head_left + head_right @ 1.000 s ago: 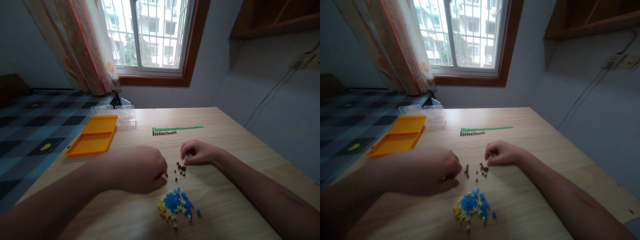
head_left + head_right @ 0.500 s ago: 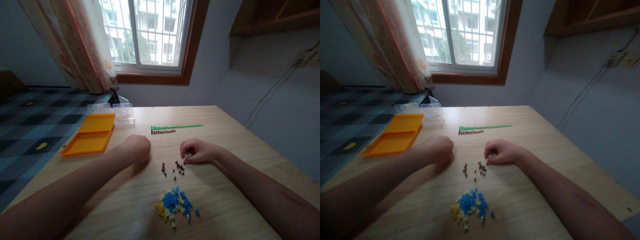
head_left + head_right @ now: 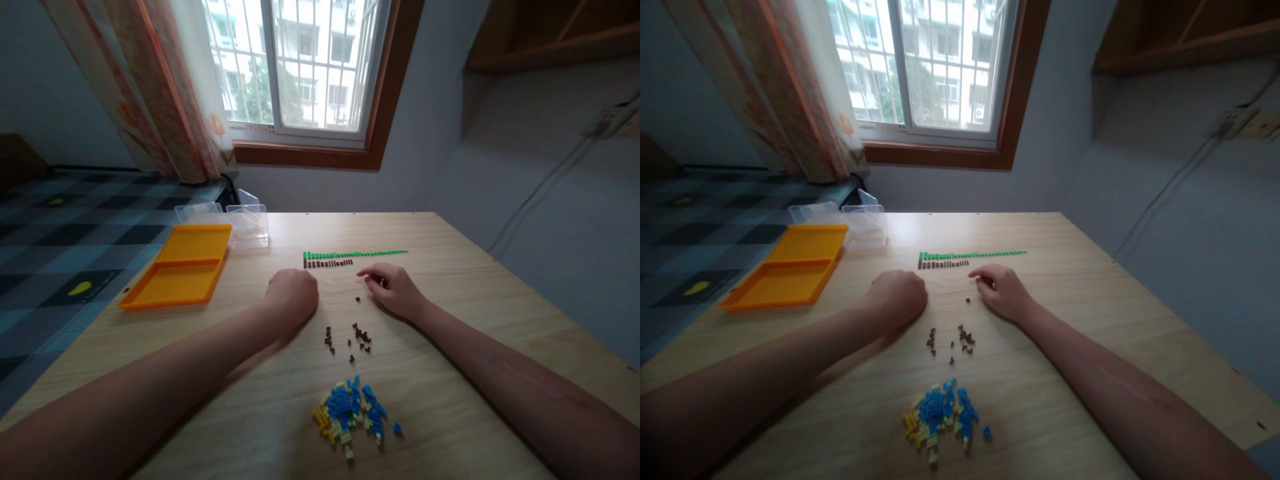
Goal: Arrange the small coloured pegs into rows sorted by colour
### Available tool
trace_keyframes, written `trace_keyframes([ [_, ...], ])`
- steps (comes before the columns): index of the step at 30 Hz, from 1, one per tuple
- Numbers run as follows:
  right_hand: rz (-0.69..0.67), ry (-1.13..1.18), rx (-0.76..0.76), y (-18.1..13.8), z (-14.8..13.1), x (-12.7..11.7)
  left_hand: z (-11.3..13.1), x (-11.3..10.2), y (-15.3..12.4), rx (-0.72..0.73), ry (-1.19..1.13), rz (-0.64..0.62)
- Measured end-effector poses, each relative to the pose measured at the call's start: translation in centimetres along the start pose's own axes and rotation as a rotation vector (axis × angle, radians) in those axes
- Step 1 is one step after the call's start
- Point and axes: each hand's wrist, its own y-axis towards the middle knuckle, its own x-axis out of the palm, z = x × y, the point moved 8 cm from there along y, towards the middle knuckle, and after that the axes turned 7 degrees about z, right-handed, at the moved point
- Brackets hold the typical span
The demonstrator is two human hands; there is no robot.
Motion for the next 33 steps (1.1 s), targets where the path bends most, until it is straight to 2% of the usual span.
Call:
trace_keyframes([
  [5, 0.076, -0.087, -0.052, 0.3, 0.3, -0.7, 1.6, -0.3, 0.3, 0.135, -0.150, 0.199],
  [9, 0.146, -0.160, -0.100, 0.3, -0.2, -1.0, 2.6, -0.2, 0.1, 0.338, -0.248, 0.319],
  [14, 0.066, -0.237, -0.113, 0.4, 0.1, 0.0, 3.6, 0.0, -0.3, 0.553, -0.327, 0.373],
  [19, -0.055, -0.328, -0.113, 1.7, 0.8, 1.6, 3.7, -0.1, -0.3, 0.594, -0.369, 0.406],
  [29, -0.128, -0.404, -0.121, 2.6, 1.0, 2.5, 4.0, -0.1, -0.5, 0.635, -0.350, 0.430],
  [33, -0.117, -0.393, -0.122, 2.5, 1.0, 2.4, 4.1, 0.1, -0.5, 0.648, -0.358, 0.431],
])
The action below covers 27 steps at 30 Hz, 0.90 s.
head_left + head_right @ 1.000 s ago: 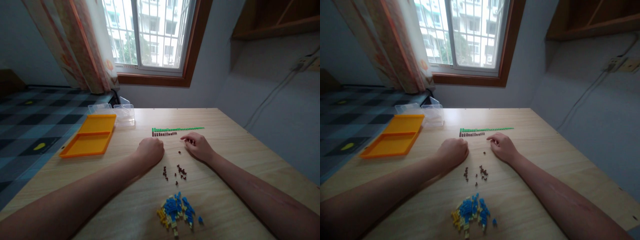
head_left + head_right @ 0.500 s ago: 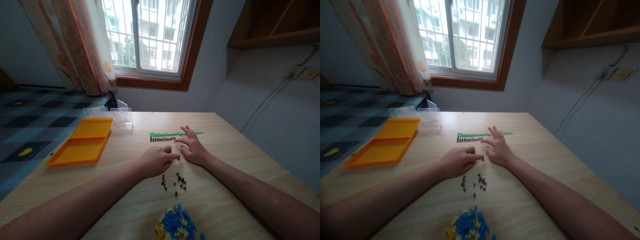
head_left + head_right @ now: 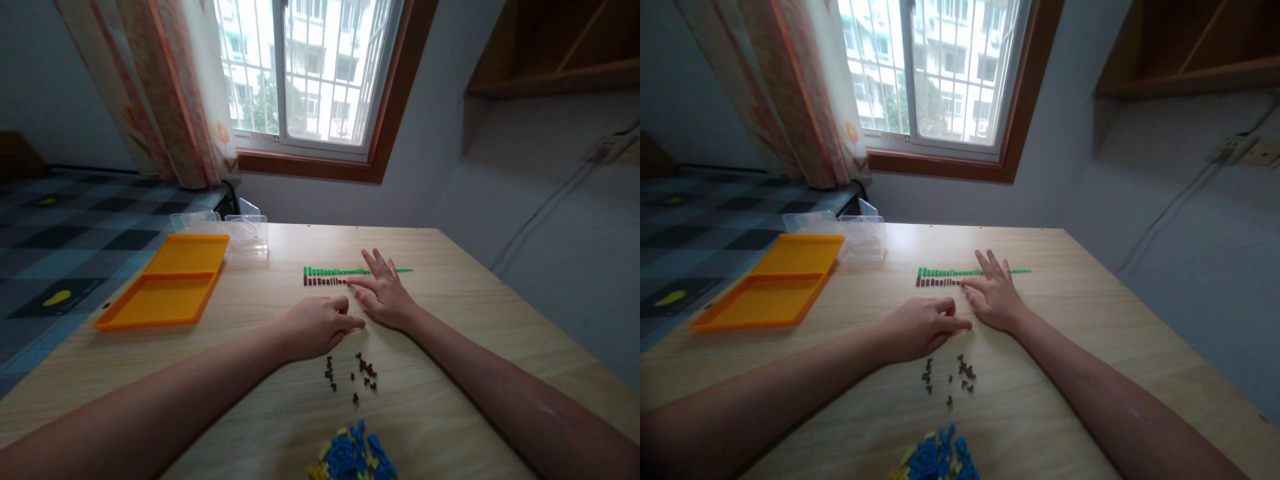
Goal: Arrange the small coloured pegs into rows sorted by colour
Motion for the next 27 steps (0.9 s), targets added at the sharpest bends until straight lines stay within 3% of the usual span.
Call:
trace_keyframes([
  [10, 0.096, 0.043, -0.011, -0.4, 0.1, -1.1, -0.2, -0.2, -0.1, -0.022, -0.013, 0.001],
  [18, 0.041, 0.022, 0.002, -0.1, 0.3, -0.2, -0.4, -0.1, -0.2, -0.026, -0.013, 0.014],
  [27, 0.137, 0.043, 0.039, -1.0, 1.3, -1.9, -0.5, -0.1, -0.3, -0.042, -0.010, 0.016],
])
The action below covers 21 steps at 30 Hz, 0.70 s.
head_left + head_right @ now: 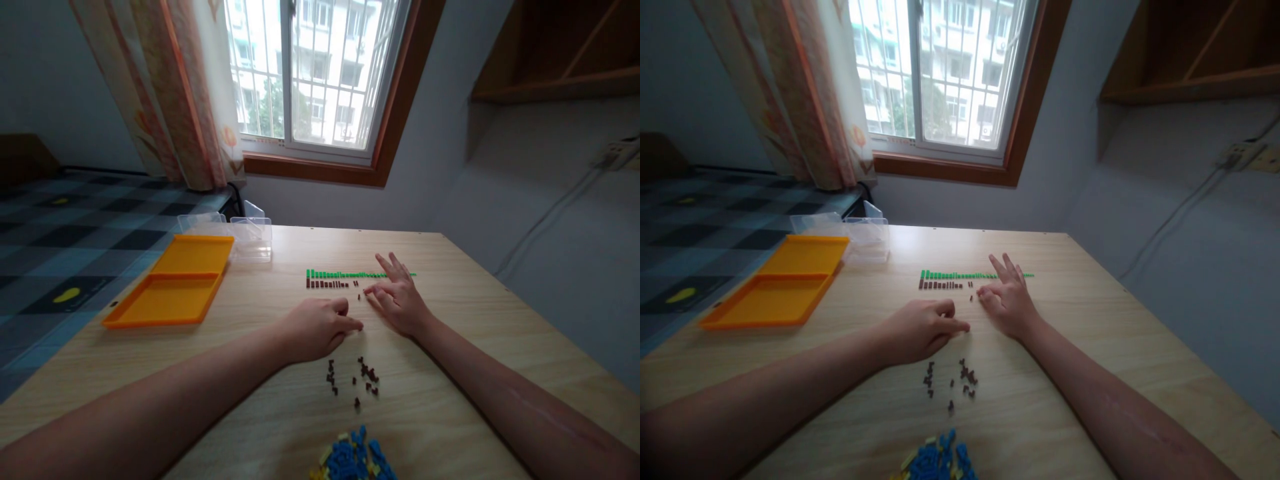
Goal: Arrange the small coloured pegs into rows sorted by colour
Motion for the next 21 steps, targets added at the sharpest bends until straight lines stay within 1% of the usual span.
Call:
trace_keyframes([
  [3, -0.003, -0.017, -0.024, 0.2, -0.5, 0.2, 0.1, 0.0, 0.1, 0.002, 0.005, -0.005],
  [7, -0.106, -0.057, -0.074, 0.6, -1.6, 1.6, 0.3, -0.3, 0.2, 0.000, 0.018, -0.007],
  [10, -0.151, -0.067, -0.064, 0.7, -1.7, 2.2, 0.4, -0.3, 0.3, 0.001, 0.021, -0.011],
  [15, -0.171, -0.061, -0.042, 0.6, -1.3, 2.3, 0.4, -0.2, 0.2, 0.011, 0.009, -0.003],
  [21, -0.158, -0.060, -0.041, 0.6, -1.4, 2.2, 0.3, 0.0, 0.2, 0.012, 0.010, -0.002],
])
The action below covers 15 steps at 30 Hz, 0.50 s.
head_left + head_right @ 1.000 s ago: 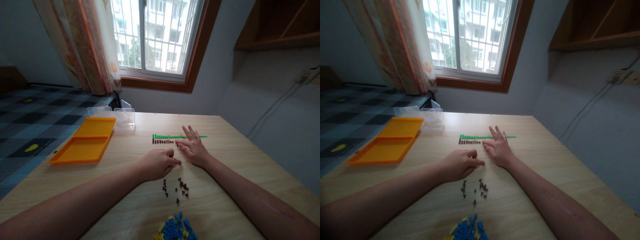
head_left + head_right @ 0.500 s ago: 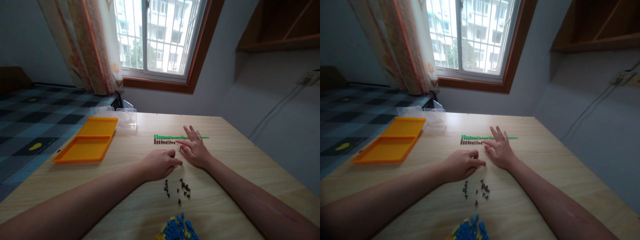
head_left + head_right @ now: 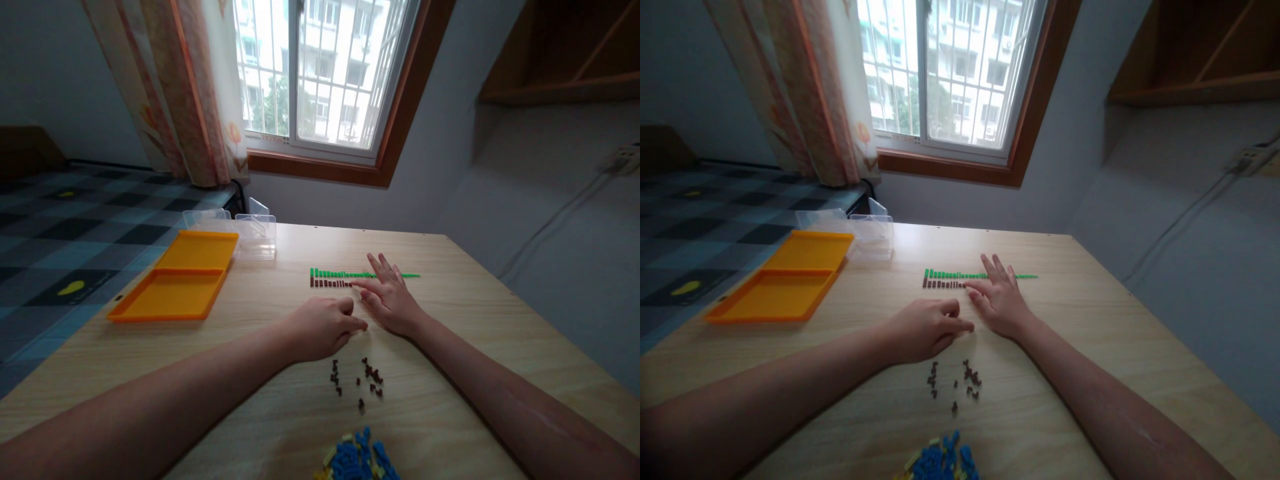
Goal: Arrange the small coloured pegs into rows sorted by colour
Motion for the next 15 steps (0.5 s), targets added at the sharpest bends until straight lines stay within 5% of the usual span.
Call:
trace_keyframes([
  [15, -0.009, 0.011, 0.025, 0.02, 0.48, 0.25, 0.16, -0.29, 0.03, 0.008, 0.006, 0.008],
])
